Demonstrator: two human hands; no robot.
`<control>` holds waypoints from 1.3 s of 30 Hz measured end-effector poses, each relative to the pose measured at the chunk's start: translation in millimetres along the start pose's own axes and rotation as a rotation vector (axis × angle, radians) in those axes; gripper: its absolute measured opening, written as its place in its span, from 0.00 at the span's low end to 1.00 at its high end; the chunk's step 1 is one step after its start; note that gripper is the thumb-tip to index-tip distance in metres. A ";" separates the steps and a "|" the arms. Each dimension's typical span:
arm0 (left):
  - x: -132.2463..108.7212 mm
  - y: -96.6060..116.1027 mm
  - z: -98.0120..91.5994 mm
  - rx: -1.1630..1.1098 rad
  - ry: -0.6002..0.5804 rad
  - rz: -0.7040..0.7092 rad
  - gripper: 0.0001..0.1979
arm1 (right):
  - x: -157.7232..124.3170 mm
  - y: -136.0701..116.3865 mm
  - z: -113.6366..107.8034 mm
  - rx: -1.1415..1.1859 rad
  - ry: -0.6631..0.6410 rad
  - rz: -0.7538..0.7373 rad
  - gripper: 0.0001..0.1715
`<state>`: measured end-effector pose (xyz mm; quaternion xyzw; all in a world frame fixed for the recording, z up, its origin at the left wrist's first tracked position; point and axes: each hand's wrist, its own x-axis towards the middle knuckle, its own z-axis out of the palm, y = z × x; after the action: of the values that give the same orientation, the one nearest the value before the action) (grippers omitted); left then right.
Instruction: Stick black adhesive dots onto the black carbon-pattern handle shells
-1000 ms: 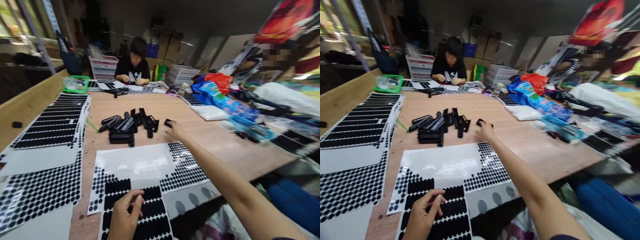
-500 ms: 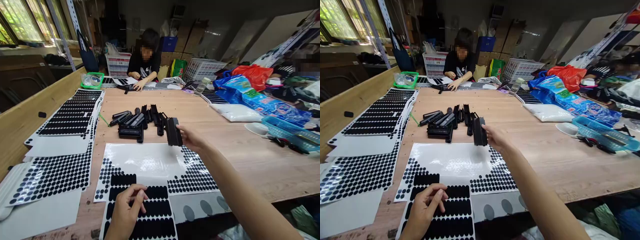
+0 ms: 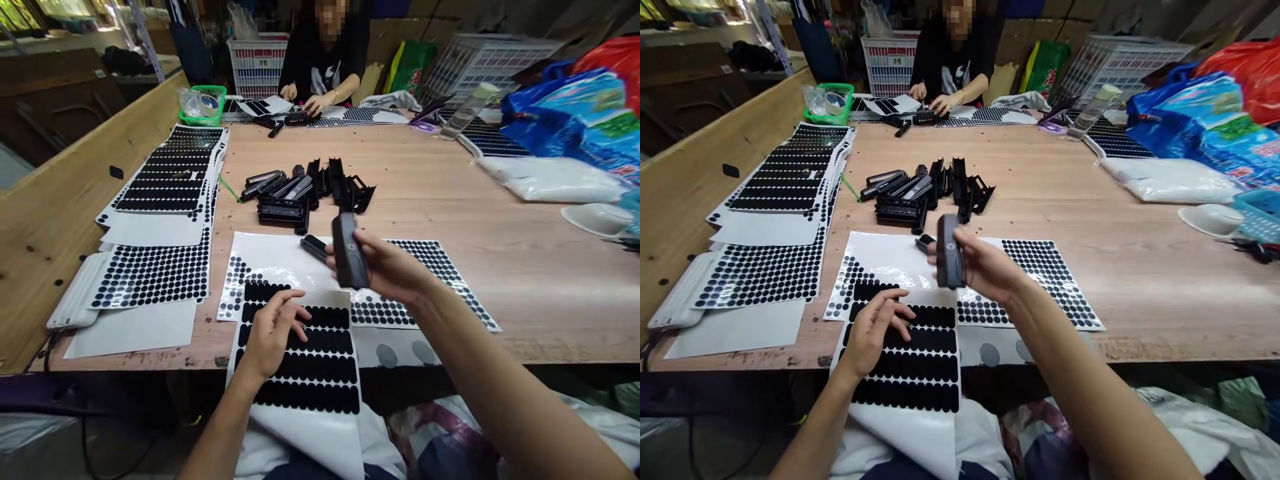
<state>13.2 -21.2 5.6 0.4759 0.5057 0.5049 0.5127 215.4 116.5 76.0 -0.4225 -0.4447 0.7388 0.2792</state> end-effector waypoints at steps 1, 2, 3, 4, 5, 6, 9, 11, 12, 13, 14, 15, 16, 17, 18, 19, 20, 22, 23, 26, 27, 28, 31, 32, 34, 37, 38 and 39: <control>-0.5 0.1 -0.3 -0.030 0.014 0.009 0.29 | -11.9 1.7 8.0 -0.012 -0.100 0.083 0.25; -1.0 0.4 -0.7 -0.059 0.022 0.020 0.32 | -23.1 4.2 16.5 -0.061 -0.208 0.158 0.26; -1.3 1.0 -1.4 -0.077 0.019 0.033 0.34 | -32.8 6.9 24.8 -0.152 -0.313 0.203 0.25; -1.5 2.0 -2.2 -0.080 0.006 0.047 0.36 | -40.7 9.2 32.4 -0.281 -0.406 0.218 0.24; -1.3 3.4 -3.2 -0.063 -0.020 0.061 0.37 | -46.6 10.7 38.4 -0.432 -0.471 0.197 0.22; -0.9 5.0 -4.4 -0.023 -0.055 0.075 0.36 | -50.4 11.5 42.5 -0.587 -0.503 0.144 0.22; 1.4 9.9 -7.9 0.123 -0.103 0.085 0.27 | -52.2 11.0 42.5 -0.887 -0.422 -0.032 0.16; 2.9 11.3 -9.4 0.138 -0.115 0.034 0.24 | -48.9 11.7 36.7 -0.823 -0.245 -0.094 0.20; 3.3 11.3 -9.8 0.106 -0.130 0.000 0.24 | -46.7 13.1 34.1 -0.744 -0.151 -0.106 0.25; 3.5 11.0 -9.8 0.056 -0.156 -0.035 0.25 | -44.4 15.4 32.7 -0.654 -0.066 -0.116 0.29; 3.6 10.5 -9.5 -0.001 -0.188 -0.061 0.26 | -42.1 18.3 32.6 -0.570 -0.008 -0.131 0.33; 3.5 10.0 -8.9 -0.060 -0.219 -0.077 0.27 | -39.9 21.5 34.0 -0.506 0.018 -0.149 0.35; 3.4 9.5 -8.0 -0.112 -0.241 -0.085 0.28 | -37.9 24.5 36.2 -0.464 0.016 -0.170 0.35; 3.3 9.1 -7.0 -0.152 -0.248 -0.088 0.28 | -36.4 26.9 38.4 -0.432 0.005 -0.195 0.34; 3.3 8.8 -5.9 -0.178 -0.242 -0.093 0.27 | -35.3 28.4 39.7 -0.404 -0.008 -0.217 0.32; 3.3 8.5 -4.8 -0.196 -0.215 -0.102 0.26 | -34.8 29.0 39.2 -0.379 -0.016 -0.229 0.30; 3.3 8.3 -3.8 -0.212 -0.174 -0.118 0.25 | -34.9 28.9 36.1 -0.361 -0.008 -0.232 0.28; 3.1 8.1 -2.2 -0.256 -0.082 -0.157 0.22 | -36.8 28.0 21.2 -0.396 0.090 -0.243 0.27; 3.1 8.0 -1.6 -0.289 -0.047 -0.169 0.22 | -38.4 28.3 10.1 -0.483 0.168 -0.246 0.26; 3.0 7.5 -0.8 -0.395 0.001 -0.154 0.22 | -43.2 35.5 -27.0 -0.991 0.390 -0.226 0.19; 3.1 7.2 -0.8 -0.423 0.011 -0.145 0.22 | -44.3 39.9 -37.4 -1.133 0.394 -0.203 0.17; 3.2 6.7 -0.9 -0.444 0.019 -0.137 0.22 | -45.0 44.8 -45.9 -1.232 0.381 -0.192 0.15; 3.3 4.7 -1.5 -0.484 0.039 -0.119 0.20 | -44.6 56.8 -59.9 -1.341 0.323 -0.206 0.13; 3.3 4.2 -1.7 -0.494 0.046 -0.112 0.20 | -43.6 58.4 -62.1 -1.352 0.307 -0.209 0.14; 3.1 3.8 -2.1 -0.512 0.060 -0.100 0.19 | -41.0 57.4 -65.4 -1.350 0.264 -0.189 0.18; 2.9 4.1 -2.2 -0.539 0.075 -0.099 0.18 | -38.6 47.8 -67.7 -1.317 0.215 -0.141 0.26; 2.9 4.0 -2.3 -0.549 0.076 -0.100 0.18 | -39.1 43.5 -66.3 -1.308 0.218 -0.133 0.28; 2.8 3.7 -2.4 -0.560 0.074 -0.101 0.17 | -40.3 39.1 -62.8 -1.293 0.240 -0.132 0.29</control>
<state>10.6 -18.2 9.1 0.2715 0.3879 0.6158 0.6298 288.4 93.6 40.7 -0.5563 -0.7895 0.2520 0.0614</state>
